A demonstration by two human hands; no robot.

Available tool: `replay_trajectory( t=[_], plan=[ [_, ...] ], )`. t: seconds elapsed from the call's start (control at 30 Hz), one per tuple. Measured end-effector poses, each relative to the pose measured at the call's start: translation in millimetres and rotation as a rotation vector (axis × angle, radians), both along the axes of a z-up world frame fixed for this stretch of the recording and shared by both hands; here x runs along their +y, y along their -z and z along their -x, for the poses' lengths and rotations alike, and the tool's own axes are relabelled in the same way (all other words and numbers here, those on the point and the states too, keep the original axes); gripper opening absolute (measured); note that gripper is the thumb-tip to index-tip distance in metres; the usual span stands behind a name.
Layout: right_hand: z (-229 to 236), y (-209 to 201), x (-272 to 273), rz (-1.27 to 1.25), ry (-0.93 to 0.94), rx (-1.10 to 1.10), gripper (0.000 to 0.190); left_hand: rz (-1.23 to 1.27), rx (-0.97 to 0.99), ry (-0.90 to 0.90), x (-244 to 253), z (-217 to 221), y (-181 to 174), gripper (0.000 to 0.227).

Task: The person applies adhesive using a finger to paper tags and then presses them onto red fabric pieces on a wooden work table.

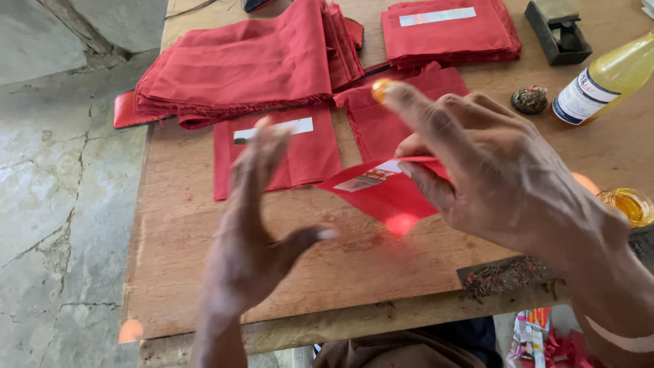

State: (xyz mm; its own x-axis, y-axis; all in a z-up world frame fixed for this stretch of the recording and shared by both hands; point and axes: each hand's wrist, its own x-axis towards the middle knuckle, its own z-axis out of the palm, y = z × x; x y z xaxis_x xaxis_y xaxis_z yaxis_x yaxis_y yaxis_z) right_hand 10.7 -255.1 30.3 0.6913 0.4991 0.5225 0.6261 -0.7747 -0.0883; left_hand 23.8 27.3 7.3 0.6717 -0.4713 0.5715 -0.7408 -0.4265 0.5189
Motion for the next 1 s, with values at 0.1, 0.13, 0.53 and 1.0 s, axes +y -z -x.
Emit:
replay_trajectory(
  t=[0.1,0.13,0.53,1.0],
  plan=[
    [10.6,-18.0,16.8,0.08,-0.075,-0.017,0.08,0.102,-0.047,0.142,-33.8,-12.5,-3.3,0.111],
    [17.6,-22.7,20.8,0.063,-0.086,-0.025,0.08,0.119,0.081,0.144,-43.4,-17.7,-2.9,0.105],
    [31.2,-29.0,-10.3,-0.466,0.159,0.126,0.06,-0.06,0.304,-0.006,-30.5,-36.7,52.9,0.084],
    [-150.4,72.8,41.0,-0.735,0.154,0.362,0.086,0.426,0.483,-0.283,118.3,-177.8,76.7,0.093]
  ],
)
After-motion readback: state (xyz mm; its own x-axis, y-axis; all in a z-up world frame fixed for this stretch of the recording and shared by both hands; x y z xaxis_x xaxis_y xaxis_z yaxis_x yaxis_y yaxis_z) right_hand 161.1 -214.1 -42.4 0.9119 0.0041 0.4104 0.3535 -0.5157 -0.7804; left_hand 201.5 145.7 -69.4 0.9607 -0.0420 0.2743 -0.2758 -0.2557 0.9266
